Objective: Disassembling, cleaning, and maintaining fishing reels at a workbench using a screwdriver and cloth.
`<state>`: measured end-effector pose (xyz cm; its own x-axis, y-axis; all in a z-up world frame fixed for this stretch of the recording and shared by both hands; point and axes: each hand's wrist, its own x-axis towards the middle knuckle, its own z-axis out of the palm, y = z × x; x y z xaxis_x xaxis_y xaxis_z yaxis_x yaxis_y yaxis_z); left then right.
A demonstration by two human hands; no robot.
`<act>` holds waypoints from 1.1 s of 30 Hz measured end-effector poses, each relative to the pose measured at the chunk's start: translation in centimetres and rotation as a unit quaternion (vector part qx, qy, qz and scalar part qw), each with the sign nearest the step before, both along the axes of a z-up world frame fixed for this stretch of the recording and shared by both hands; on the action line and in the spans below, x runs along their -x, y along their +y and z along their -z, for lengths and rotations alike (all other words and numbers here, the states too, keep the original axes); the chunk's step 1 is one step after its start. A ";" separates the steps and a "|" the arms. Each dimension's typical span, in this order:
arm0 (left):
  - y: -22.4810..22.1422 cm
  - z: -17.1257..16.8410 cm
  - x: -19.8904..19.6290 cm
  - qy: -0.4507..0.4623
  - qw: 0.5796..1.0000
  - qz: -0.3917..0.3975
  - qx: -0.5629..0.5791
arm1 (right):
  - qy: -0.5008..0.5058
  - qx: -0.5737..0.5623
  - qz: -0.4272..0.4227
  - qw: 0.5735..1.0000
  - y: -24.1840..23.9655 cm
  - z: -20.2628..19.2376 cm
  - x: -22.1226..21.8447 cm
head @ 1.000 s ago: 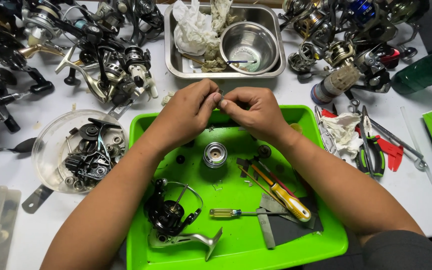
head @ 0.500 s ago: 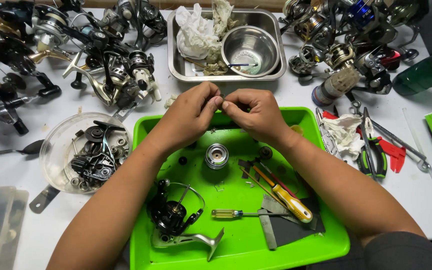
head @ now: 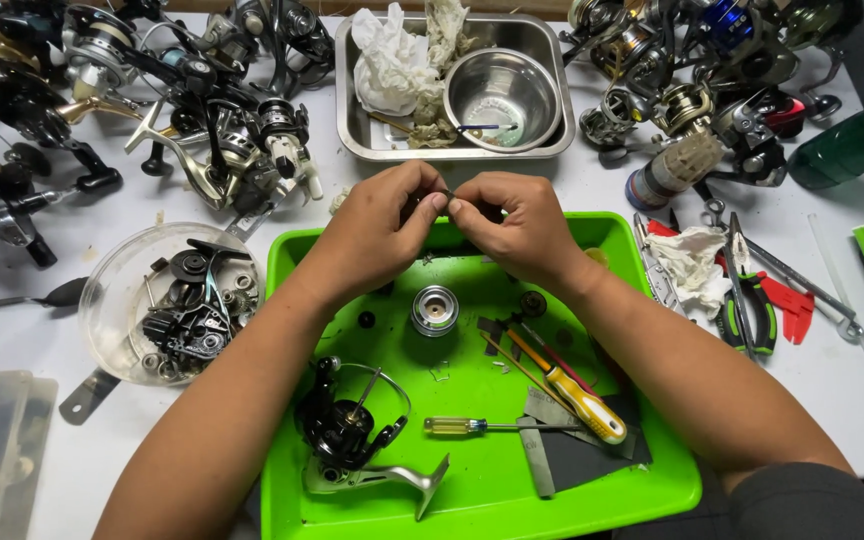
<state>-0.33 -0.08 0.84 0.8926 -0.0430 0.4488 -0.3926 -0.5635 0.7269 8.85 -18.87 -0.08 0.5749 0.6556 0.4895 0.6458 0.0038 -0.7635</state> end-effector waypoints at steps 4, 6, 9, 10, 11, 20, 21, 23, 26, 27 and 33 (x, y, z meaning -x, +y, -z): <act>-0.1 0.2 0.0 -0.006 1.000 -0.009 0.011 | -0.002 -0.008 0.005 1.000 0.0 -0.2 0.1; 0.1 0.1 -0.1 -0.012 1.000 -0.006 0.019 | 0.004 -0.002 -0.012 1.000 0.1 -0.1 0.1; -0.2 0.0 0.1 -0.009 1.000 -0.003 0.029 | 0.000 -0.007 0.000 1.000 -0.1 0.0 -0.1; -0.1 -0.1 0.0 -0.008 1.000 -0.003 0.029 | 0.000 -0.007 0.000 1.000 -0.1 0.1 -0.1; -0.1 -0.1 0.0 -0.006 1.000 -0.002 0.018 | 0.000 -0.004 -0.002 1.000 -0.1 0.2 -0.2; 0.0 0.3 -0.2 0.015 1.000 0.001 -0.006 | -0.001 0.005 -0.009 1.000 0.1 0.1 0.1; 0.0 0.4 -0.3 0.017 1.000 0.001 -0.012 | -0.004 0.005 -0.010 1.000 0.1 -0.1 0.2; 0.0 0.4 -0.2 0.017 1.000 -0.002 -0.013 | -0.002 0.008 -0.011 1.000 0.2 -0.1 0.4; -0.1 0.1 -0.1 0.013 1.000 -0.004 -0.020 | -0.006 0.007 -0.008 1.000 0.1 0.0 0.3; -0.1 -0.1 0.0 0.011 1.000 -0.005 -0.025 | -0.010 0.004 -0.006 1.000 0.1 0.0 0.2; -0.1 0.0 0.1 0.001 1.000 0.004 -0.019 | -0.006 0.003 0.003 1.000 0.0 0.1 -0.1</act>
